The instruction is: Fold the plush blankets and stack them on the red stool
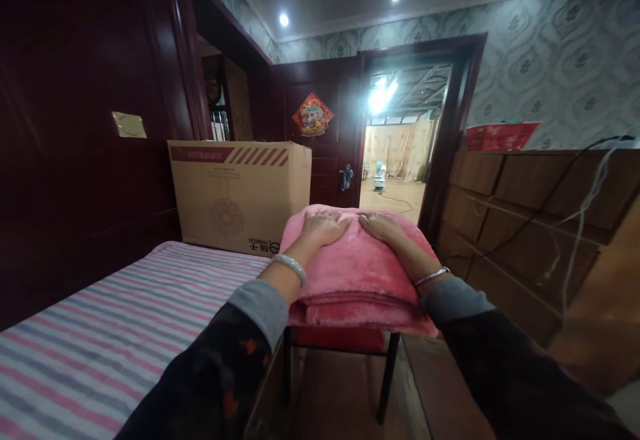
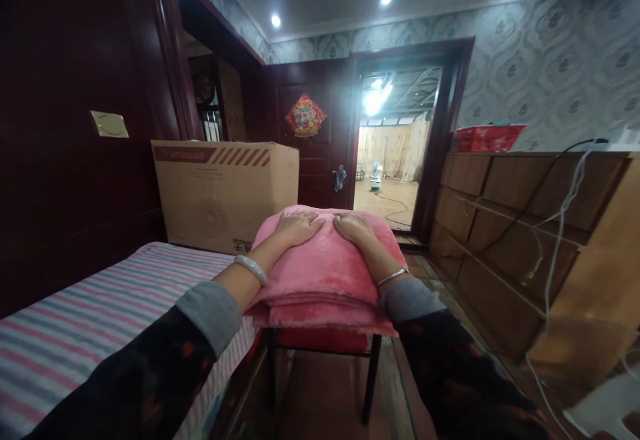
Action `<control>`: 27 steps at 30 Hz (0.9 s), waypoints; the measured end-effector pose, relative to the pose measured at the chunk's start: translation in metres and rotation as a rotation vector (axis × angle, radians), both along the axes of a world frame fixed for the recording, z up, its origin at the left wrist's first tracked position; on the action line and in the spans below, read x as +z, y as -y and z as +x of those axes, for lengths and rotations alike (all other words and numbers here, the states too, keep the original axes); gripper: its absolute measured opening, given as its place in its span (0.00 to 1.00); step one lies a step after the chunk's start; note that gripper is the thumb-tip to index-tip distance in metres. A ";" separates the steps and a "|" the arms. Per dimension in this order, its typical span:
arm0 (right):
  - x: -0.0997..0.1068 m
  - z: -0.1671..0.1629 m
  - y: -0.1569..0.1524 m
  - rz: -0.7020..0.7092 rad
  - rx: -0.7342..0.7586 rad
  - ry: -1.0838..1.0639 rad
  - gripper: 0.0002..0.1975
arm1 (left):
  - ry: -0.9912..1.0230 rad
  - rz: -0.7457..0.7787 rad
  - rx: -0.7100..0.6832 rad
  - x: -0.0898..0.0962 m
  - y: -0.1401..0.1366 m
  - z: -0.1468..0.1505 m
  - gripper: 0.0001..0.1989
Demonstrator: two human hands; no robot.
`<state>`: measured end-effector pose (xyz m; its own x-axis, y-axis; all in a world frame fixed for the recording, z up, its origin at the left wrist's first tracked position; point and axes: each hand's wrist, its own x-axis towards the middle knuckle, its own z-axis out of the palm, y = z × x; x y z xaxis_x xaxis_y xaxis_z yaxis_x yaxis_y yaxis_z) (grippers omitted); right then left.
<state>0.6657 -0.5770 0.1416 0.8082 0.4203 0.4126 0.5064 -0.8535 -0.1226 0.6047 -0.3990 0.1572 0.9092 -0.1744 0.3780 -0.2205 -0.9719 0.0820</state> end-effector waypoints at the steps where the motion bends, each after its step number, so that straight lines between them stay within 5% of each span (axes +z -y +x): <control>1: 0.000 0.000 -0.001 -0.012 -0.025 -0.012 0.23 | -0.022 -0.009 0.040 0.000 -0.011 -0.001 0.29; 8: 0.003 -0.006 -0.009 -0.053 -0.095 -0.004 0.25 | -0.019 -0.017 0.293 0.013 -0.070 -0.025 0.28; 13: 0.007 -0.012 -0.009 -0.049 -0.109 -0.006 0.25 | 0.098 0.032 0.142 0.027 -0.032 -0.023 0.28; 17: 0.017 -0.020 -0.012 -0.030 -0.129 0.000 0.26 | -0.011 0.075 0.052 0.006 0.000 -0.017 0.28; 21: 0.030 -0.029 -0.025 -0.055 -0.078 0.057 0.27 | 0.073 0.068 0.058 -0.015 0.000 -0.018 0.27; 27: 0.021 -0.027 -0.031 -0.101 0.104 -0.111 0.27 | 0.035 0.058 0.030 -0.012 -0.003 -0.015 0.26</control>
<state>0.6389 -0.5459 0.1626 0.7962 0.5390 0.2748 0.5810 -0.8079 -0.0989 0.5893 -0.3960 0.1455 0.9009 -0.1695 0.3995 -0.1928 -0.9811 0.0185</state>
